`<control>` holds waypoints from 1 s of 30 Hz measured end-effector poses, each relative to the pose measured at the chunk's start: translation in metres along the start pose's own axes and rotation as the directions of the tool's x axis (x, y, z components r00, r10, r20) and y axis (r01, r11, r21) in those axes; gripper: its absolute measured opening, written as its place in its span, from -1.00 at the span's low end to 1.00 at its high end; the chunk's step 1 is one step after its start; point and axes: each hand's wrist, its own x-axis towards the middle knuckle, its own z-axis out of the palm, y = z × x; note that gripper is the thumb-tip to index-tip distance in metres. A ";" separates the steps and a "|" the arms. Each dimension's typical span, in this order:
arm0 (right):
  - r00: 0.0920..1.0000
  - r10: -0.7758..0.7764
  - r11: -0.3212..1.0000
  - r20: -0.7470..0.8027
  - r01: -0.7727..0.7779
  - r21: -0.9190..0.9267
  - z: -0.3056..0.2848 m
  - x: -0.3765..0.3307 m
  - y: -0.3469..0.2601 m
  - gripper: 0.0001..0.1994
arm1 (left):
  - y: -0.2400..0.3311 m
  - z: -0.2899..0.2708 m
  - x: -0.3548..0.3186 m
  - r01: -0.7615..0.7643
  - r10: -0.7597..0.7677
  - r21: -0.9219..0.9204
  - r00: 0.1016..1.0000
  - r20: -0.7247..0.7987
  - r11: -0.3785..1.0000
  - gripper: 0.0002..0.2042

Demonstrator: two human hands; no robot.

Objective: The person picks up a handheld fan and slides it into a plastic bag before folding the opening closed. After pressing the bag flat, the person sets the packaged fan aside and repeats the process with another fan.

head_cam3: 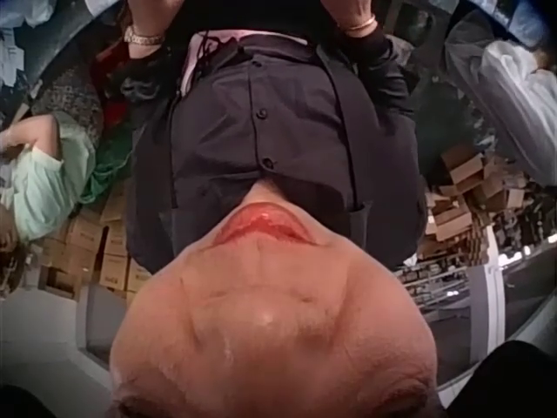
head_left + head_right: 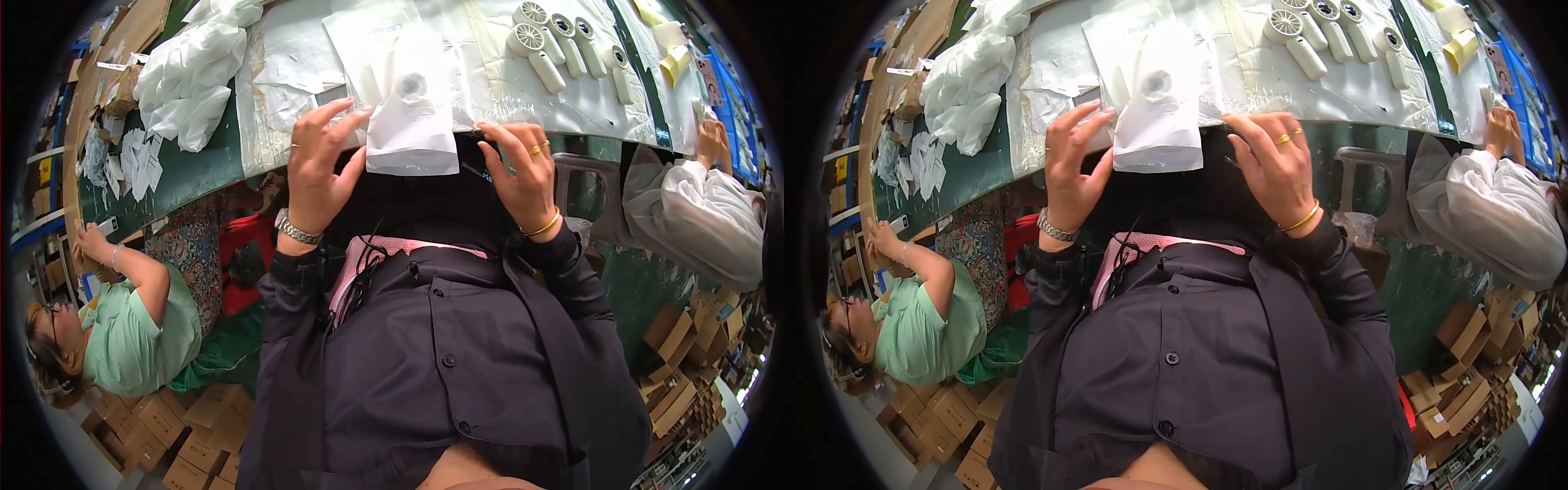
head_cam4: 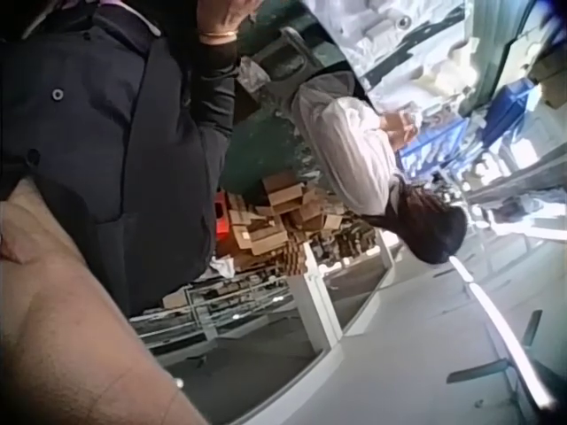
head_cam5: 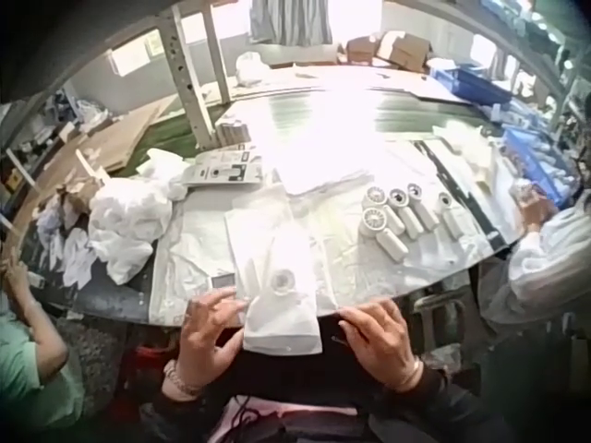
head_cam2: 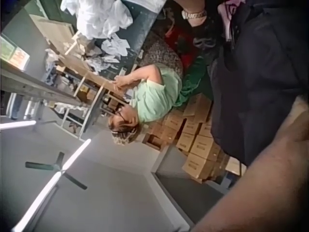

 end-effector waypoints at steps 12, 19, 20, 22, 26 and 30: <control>0.959 -0.277 0.960 0.067 0.273 0.054 0.030 0.029 -0.007 -0.53 | -0.010 0.019 0.013 -0.179 0.169 0.064 0.976 0.139 0.982 -0.60; 1.000 -0.030 0.935 -0.006 0.030 0.353 0.037 0.043 -0.008 -0.87 | -0.003 0.027 0.024 -0.012 0.014 -0.067 0.999 0.040 0.998 -0.92; 1.000 -0.030 0.935 -0.008 0.030 0.352 0.039 0.045 -0.007 -0.87 | -0.001 0.028 0.027 -0.014 0.017 -0.067 0.999 0.040 0.998 -0.92; 0.998 0.055 0.940 -0.006 -0.049 0.339 0.044 0.049 -0.005 -0.97 | 0.002 0.031 0.032 0.097 -0.097 -0.104 0.995 0.005 0.990 -0.94; 0.960 0.276 0.878 0.055 -0.275 0.391 0.049 0.058 -0.011 -0.82 | 0.000 0.044 0.035 0.234 -0.240 -0.109 0.970 -0.041 0.966 -0.89; 0.900 0.420 0.802 0.113 -0.427 0.418 0.054 0.065 -0.015 -0.72 | -0.005 0.052 0.034 0.328 -0.335 -0.086 0.939 -0.080 0.941 -0.85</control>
